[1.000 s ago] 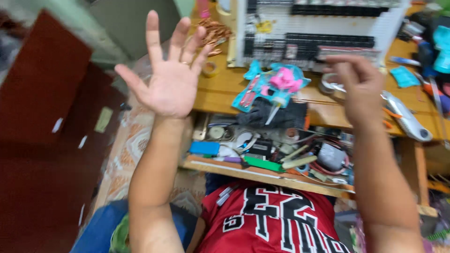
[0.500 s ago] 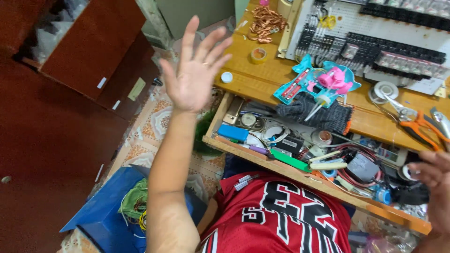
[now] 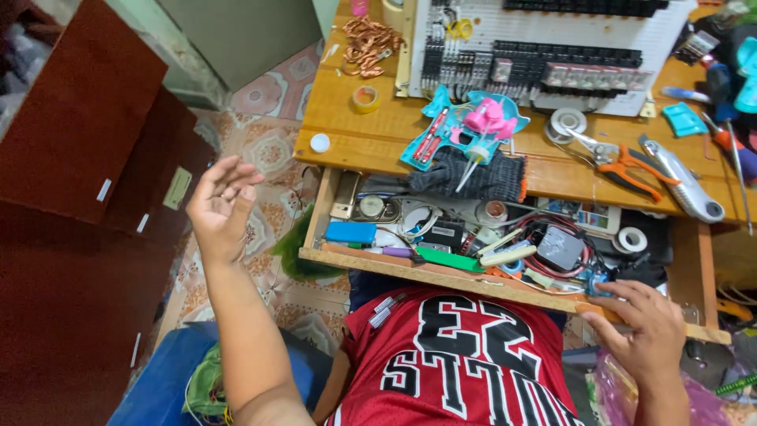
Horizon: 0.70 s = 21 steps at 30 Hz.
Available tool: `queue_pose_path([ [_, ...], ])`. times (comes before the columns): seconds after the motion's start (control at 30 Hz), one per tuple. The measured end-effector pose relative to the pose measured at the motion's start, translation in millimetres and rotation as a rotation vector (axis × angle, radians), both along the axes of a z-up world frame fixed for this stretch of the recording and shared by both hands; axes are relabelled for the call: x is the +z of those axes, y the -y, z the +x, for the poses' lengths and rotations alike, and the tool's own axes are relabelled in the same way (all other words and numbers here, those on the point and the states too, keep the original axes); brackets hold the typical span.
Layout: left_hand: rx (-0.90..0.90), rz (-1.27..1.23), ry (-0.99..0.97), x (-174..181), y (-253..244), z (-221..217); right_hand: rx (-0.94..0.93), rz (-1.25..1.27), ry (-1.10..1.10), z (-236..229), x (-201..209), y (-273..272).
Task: Assembling and repairing a small plastic toy using hand tools
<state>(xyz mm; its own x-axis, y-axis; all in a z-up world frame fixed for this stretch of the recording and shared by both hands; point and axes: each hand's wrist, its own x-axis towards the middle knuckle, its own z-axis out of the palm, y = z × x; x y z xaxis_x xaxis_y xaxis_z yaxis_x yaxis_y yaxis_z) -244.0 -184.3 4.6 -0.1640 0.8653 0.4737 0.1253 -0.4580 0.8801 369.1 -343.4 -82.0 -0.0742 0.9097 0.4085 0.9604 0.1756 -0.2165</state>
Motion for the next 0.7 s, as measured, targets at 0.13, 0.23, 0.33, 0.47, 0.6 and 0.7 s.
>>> queue_pose_path([
  [0.13,-0.06,-0.104,0.022,21.7,-6.9,42.2,0.04,-0.177,-0.129,13.2,4.0,3.2],
  [0.23,-0.174,-0.115,0.012,31.6,-17.1,73.6,0.088,-0.243,-0.225,17.7,8.1,4.7],
  [0.33,-0.215,-0.1,-0.159,47.4,-33.0,102.0,0.078,-0.284,-0.186,19.3,6.5,4.1],
  [0.47,-0.213,-0.016,-0.34,65.0,-56.1,140.6,0.131,-0.235,-0.146,25.7,-1.1,3.4],
  [0.6,-0.275,0.019,-0.418,56.7,-91.8,167.8,0.136,-0.263,-0.179,22.9,5.2,2.3],
  [0.7,-0.274,-0.018,-0.488,42.8,-113.4,183.4,0.154,-0.25,-0.202,21.8,9.0,0.5],
])
